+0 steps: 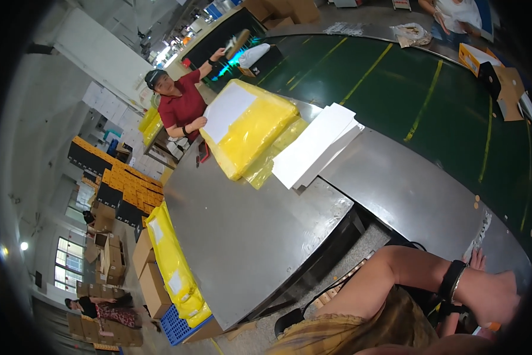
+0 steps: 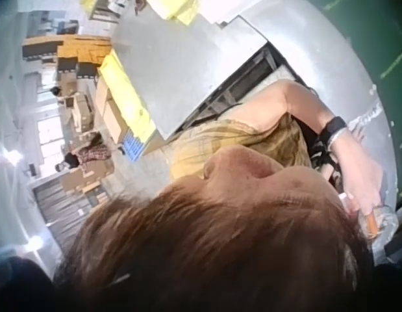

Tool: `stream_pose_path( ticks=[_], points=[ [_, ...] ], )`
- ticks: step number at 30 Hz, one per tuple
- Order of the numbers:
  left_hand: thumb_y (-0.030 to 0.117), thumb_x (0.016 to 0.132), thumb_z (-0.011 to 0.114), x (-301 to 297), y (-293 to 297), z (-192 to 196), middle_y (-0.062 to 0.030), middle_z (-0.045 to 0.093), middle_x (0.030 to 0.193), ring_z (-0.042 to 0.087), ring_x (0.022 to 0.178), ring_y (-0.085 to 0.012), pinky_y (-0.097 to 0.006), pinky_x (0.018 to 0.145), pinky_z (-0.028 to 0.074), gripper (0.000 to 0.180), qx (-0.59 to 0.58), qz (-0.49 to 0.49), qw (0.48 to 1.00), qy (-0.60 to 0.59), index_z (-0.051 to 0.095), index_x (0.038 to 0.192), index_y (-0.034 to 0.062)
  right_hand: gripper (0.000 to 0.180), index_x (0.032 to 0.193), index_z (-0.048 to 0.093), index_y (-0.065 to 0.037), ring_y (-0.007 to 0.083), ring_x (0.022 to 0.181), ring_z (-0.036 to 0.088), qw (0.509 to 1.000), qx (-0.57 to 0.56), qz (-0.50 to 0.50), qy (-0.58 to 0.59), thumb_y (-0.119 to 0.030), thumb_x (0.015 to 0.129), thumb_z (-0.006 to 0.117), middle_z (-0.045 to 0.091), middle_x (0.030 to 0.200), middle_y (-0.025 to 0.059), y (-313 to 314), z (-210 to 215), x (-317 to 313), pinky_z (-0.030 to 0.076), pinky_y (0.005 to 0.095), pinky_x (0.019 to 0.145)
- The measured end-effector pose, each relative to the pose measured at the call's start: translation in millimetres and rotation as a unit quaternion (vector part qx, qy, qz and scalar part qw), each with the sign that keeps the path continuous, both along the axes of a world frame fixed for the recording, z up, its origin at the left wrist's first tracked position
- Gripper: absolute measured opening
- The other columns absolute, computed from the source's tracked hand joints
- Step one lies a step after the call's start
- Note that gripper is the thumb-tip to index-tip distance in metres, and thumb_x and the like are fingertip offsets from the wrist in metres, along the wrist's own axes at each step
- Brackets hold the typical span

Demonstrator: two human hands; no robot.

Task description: The recorder is packing white sneakers into cardboard boxes on an assembly line.

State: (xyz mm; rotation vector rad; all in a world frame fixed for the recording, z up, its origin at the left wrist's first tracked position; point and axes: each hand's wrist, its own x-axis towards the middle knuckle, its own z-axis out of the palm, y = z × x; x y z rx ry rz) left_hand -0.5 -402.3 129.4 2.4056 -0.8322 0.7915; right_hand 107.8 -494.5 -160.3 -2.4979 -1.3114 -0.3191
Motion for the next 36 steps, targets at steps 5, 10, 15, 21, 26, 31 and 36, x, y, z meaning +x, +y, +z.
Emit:
stream_pose_path(
  ticks=[5,10,15,21,26,31,36],
  points=[
    [0.024,0.073,0.066,-22,54,-22,-0.0138,0.062,0.075,0.064,0.075,-0.0344,-0.047,0.062,0.048,0.030,-0.104,-0.006,0.987,0.126,0.061,0.095,0.0037,0.046,0.130,0.052,-0.004,0.0400,0.137,0.033,0.998,0.042,-0.026,-0.024,-0.022,0.088,0.057,0.043,0.145,0.0157,-8,-7,-4,0.023,0.0503,0.113],
    [0.019,0.081,0.065,-77,139,-147,-0.0179,0.054,0.122,0.053,0.112,-0.0348,-0.044,0.092,0.045,0.053,-0.049,0.270,0.935,0.223,0.049,0.129,0.0025,0.049,0.129,0.053,-0.004,0.0409,0.137,0.032,0.998,0.020,-0.053,0.023,-0.021,0.083,0.059,0.043,0.145,0.0164,1,16,-21,0.023,0.0534,0.113],
    [0.029,0.087,0.061,-126,184,-173,-0.0196,0.044,0.139,0.041,0.127,-0.0387,-0.049,0.104,0.036,0.056,-0.017,0.479,0.843,0.245,0.047,0.136,0.0053,0.047,0.127,0.053,-0.004,0.0412,0.137,0.031,0.997,0.036,-0.060,0.017,-0.019,0.083,0.058,0.043,0.145,0.0165,-4,24,-19,0.023,0.0528,0.113],
    [0.044,0.094,0.050,-151,203,-222,-0.0217,0.034,0.148,0.029,0.138,-0.0414,-0.055,0.112,0.024,0.055,0.035,0.594,0.767,0.240,0.048,0.138,0.0099,0.045,0.128,0.053,-0.003,0.0403,0.137,0.031,0.998,0.038,-0.045,0.014,-0.018,0.085,0.057,0.043,0.144,0.0168,4,26,-20,0.023,0.0522,0.113],
    [0.045,0.095,0.048,-150,203,-224,-0.0212,0.032,0.150,0.028,0.139,-0.0401,-0.055,0.113,0.022,0.057,0.017,0.589,0.764,0.262,0.046,0.140,0.0101,0.044,0.128,0.053,-0.003,0.0400,0.137,0.032,0.998,0.034,-0.044,-0.001,-0.019,0.087,0.057,0.043,0.144,0.0168,2,19,-19,0.023,0.0521,0.113],
    [0.044,0.095,0.049,-152,206,-223,-0.0224,0.033,0.149,0.029,0.138,-0.0411,-0.055,0.112,0.023,0.056,0.011,0.592,0.769,0.240,0.047,0.139,0.0098,0.043,0.129,0.053,-0.004,0.0397,0.137,0.032,0.999,0.020,-0.051,0.002,-0.019,0.088,0.056,0.043,0.145,0.0165,6,19,-19,0.023,0.0515,0.113],
    [0.044,0.094,0.050,-146,198,-219,-0.0225,0.033,0.149,0.029,0.138,-0.0411,-0.055,0.112,0.024,0.055,0.017,0.594,0.767,0.244,0.049,0.138,0.0102,0.044,0.128,0.053,-0.003,0.0403,0.137,0.032,0.998,0.036,-0.052,-0.002,-0.020,0.088,0.056,0.043,0.145,0.0163,-6,9,-11,0.022,0.0518,0.113]
  ],
)
